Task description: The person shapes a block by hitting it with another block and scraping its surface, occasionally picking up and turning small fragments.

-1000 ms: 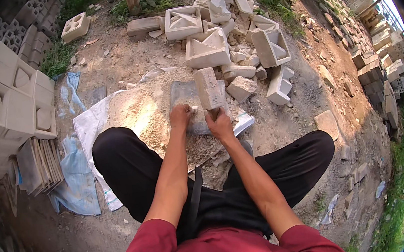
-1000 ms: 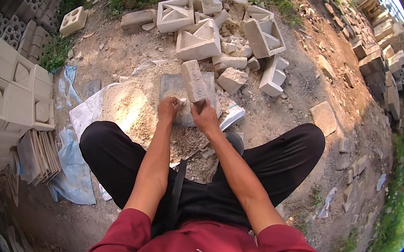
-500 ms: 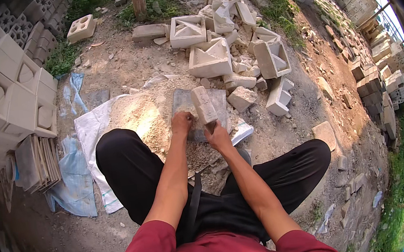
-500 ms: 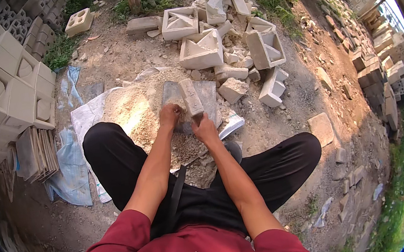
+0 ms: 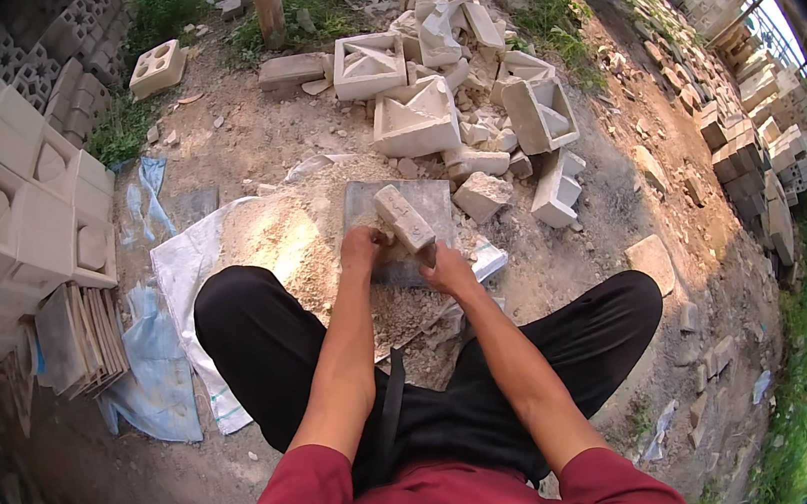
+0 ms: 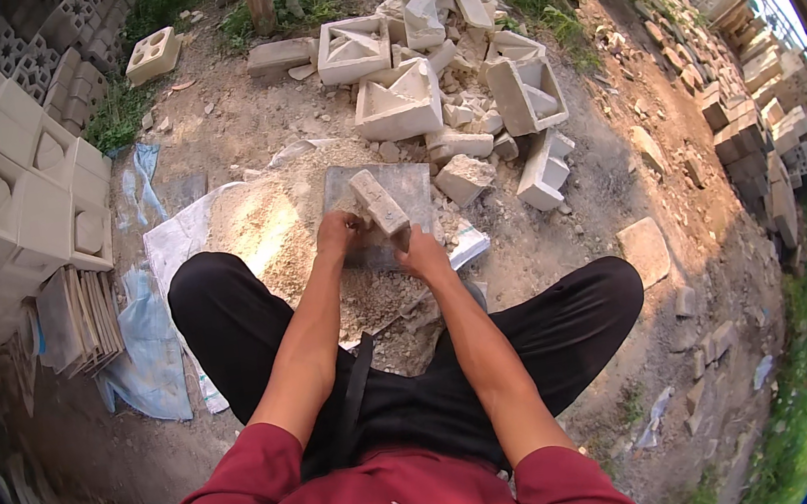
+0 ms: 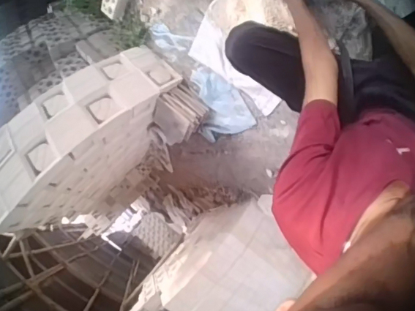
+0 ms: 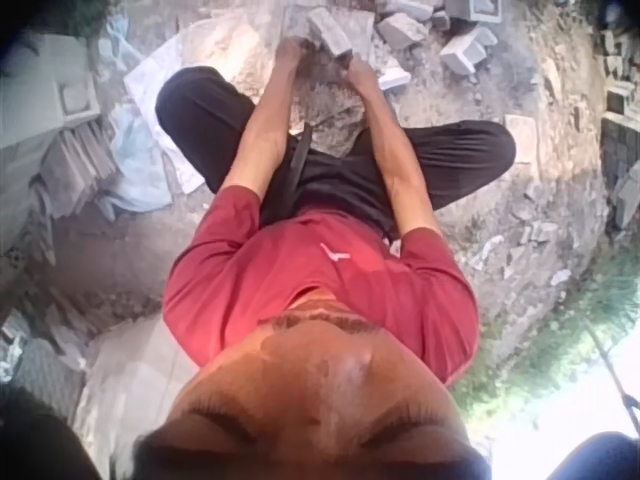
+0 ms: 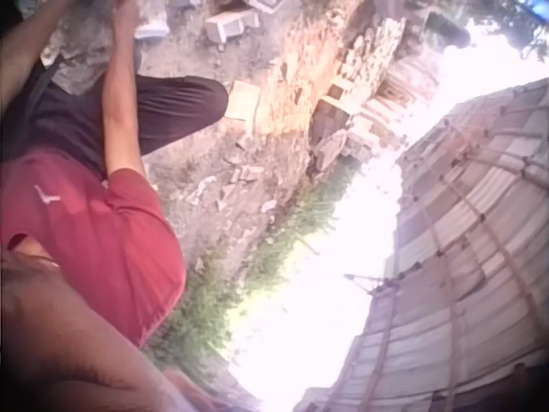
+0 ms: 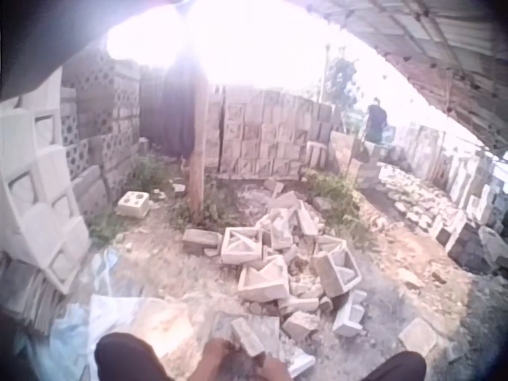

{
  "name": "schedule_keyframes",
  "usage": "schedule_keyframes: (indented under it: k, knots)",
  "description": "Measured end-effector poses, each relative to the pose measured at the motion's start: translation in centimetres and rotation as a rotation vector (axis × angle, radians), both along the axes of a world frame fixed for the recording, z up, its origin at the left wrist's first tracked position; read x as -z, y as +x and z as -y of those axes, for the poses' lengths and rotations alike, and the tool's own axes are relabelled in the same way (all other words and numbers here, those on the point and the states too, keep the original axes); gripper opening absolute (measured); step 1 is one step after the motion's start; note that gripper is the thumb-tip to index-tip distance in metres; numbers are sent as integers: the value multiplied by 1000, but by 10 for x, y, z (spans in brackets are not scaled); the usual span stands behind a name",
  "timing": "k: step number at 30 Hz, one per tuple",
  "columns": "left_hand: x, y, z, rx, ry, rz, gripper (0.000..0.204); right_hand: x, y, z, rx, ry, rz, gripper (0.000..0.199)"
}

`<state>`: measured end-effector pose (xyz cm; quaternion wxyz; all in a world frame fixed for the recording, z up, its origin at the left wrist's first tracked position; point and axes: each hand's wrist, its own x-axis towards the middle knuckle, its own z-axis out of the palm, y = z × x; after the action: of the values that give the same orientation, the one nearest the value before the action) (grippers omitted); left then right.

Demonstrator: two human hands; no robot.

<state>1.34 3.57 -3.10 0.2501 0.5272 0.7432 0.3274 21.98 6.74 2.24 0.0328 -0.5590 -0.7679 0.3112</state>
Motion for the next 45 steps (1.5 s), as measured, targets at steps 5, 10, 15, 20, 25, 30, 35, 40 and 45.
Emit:
schedule_keyframes:
  k: [5, 10, 15, 20, 25, 30, 35, 40, 45]
  knots:
    - [9, -7, 9, 12, 86, -131, 13, -35, -17, -2, 151, -3, -210, 54]
    - [3, -5, 5, 99, 85, -197, 14, -23, -10, 6, 96, -55, -14, 50]
    - [-1, -3, 3, -35, 39, -45, 11, -9, -12, 3, 96, -85, -30, 53]
    - [-6, 8, 7, -129, -51, -140, 11, -34, -26, 8, 247, -1, -242, 55]
    - [-6, 19, 10, -80, 94, -251, 10, -22, -16, 25, 141, -14, -101, 55]
    - [2, 27, 13, -135, 74, -256, 8, -38, -30, 31, 212, 14, -183, 51]
    - [-4, 29, 8, -153, 21, -173, 9, -32, -28, 38, 222, 36, -133, 52]
    - [-7, 27, 3, -121, 34, -188, 9, -18, -17, 29, 147, 16, -58, 54]
    - [0, 25, 11, -150, 29, -265, 8, -42, -34, 39, 246, 17, -164, 54]
